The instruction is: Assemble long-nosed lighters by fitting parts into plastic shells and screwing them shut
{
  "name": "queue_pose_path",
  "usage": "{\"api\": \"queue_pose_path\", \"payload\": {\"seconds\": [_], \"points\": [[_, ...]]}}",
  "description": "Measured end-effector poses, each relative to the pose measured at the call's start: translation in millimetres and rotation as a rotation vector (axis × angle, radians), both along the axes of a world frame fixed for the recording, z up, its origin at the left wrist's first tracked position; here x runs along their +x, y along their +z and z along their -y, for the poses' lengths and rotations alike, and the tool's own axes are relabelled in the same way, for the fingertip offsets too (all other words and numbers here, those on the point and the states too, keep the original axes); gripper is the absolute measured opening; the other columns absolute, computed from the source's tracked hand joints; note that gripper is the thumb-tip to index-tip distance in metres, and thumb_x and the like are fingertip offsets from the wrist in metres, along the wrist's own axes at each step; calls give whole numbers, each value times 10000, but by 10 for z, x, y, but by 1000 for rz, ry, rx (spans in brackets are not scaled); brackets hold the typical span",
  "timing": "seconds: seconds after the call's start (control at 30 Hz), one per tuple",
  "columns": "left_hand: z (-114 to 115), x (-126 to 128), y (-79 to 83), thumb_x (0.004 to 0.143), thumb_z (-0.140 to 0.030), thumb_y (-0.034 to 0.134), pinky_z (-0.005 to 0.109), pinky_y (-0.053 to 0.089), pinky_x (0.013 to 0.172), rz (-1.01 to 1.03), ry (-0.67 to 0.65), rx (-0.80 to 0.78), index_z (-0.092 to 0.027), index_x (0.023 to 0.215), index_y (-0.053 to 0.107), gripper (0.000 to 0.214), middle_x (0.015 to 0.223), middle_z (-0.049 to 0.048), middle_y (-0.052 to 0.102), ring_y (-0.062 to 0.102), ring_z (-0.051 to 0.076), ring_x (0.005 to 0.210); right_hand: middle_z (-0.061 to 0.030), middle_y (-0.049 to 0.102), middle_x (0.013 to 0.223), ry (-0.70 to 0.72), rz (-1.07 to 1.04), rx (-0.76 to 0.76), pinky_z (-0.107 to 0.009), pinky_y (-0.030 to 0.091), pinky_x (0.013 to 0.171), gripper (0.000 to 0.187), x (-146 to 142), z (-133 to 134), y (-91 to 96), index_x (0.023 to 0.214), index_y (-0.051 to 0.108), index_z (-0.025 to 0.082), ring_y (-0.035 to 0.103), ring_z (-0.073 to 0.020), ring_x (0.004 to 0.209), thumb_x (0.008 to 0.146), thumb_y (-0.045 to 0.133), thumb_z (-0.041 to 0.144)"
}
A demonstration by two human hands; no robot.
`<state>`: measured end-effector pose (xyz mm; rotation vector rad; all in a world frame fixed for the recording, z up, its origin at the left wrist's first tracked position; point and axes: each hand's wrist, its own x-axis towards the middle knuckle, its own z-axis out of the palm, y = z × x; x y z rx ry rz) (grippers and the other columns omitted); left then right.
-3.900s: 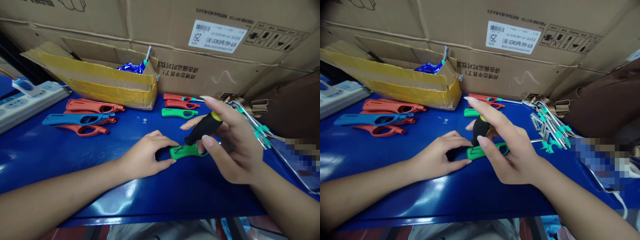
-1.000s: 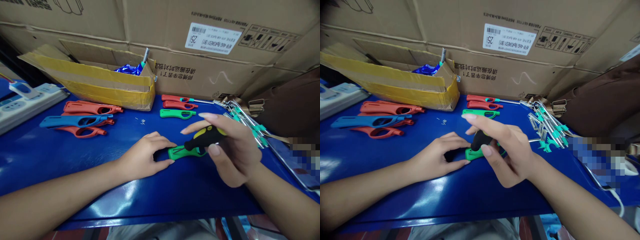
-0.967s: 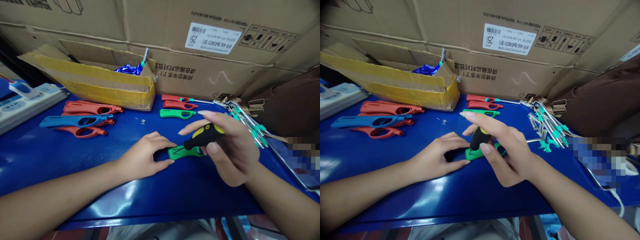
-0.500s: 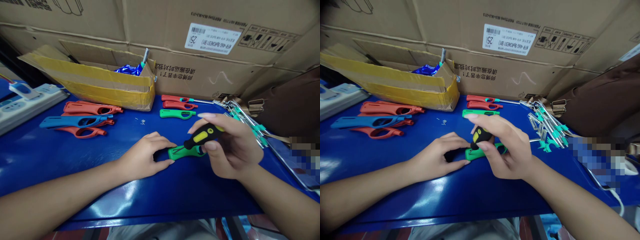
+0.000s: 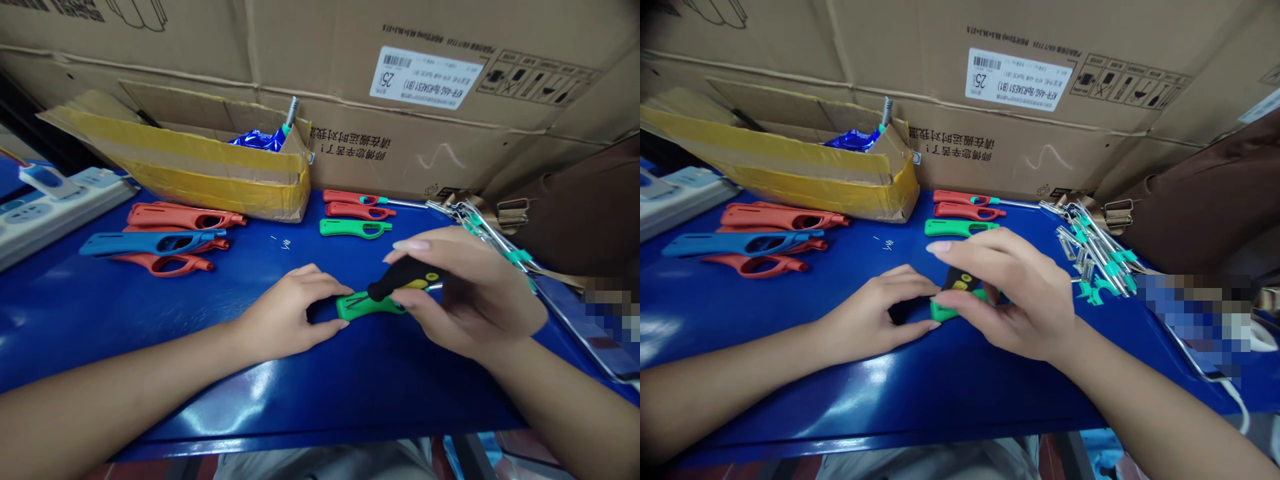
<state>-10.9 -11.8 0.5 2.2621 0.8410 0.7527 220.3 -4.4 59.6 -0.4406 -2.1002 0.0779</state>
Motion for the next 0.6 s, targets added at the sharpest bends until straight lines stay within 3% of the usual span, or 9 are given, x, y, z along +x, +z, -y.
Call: {"api": "queue_pose_path", "payload": {"seconds": [0.1,0.2,0.27,0.4,0.47,0.6], "points": [[2,-2,4,864,-226,750,372,505,913,10,3,-2,-202,1162,701,303,1118,33,758,655,211,986,-75,765,1125,-64,24,119,-393,641,748,583,5,1,6,1446,557,288,731,-259,936,892,730,232],[6,-5,9,863,-224,750,377,505,917,10,2,0,-195,1178,696,321,1116,42,758,659,214,984,-80,709,1286,-63,-9,-94,-441,641,790,512,-3,31,-19,1477,518,296,711,-273,1057,977,546,188],[10,-6,10,863,-222,750,377,503,918,6,1,2,-191,1186,693,329,1117,43,758,660,214,987,-64,719,1244,-9,-34,-205,-406,644,713,512,-13,35,-33,1456,533,312,721,-248,989,971,529,150],[6,-7,3,866,-218,745,374,503,908,5,-3,7,-187,1182,698,322,1115,40,759,656,212,981,-60,762,1079,-38,-39,-19,-325,597,566,500,-14,6,-29,1351,636,276,700,-219,819,870,723,170],[-1,-8,-5,867,-221,744,373,505,910,7,-3,7,-179,1176,702,316,1116,40,758,654,211,984,-59,764,1077,-90,-23,-5,-316,585,544,493,-5,8,-25,1373,622,277,689,-202,761,893,711,207],[-6,-11,-22,869,-234,747,375,503,926,6,-3,10,-167,1195,697,336,1127,42,754,652,211,1004,-73,694,1290,-12,-63,-322,-329,597,543,456,1,37,-29,1444,546,310,687,-163,691,1004,511,195]]}}
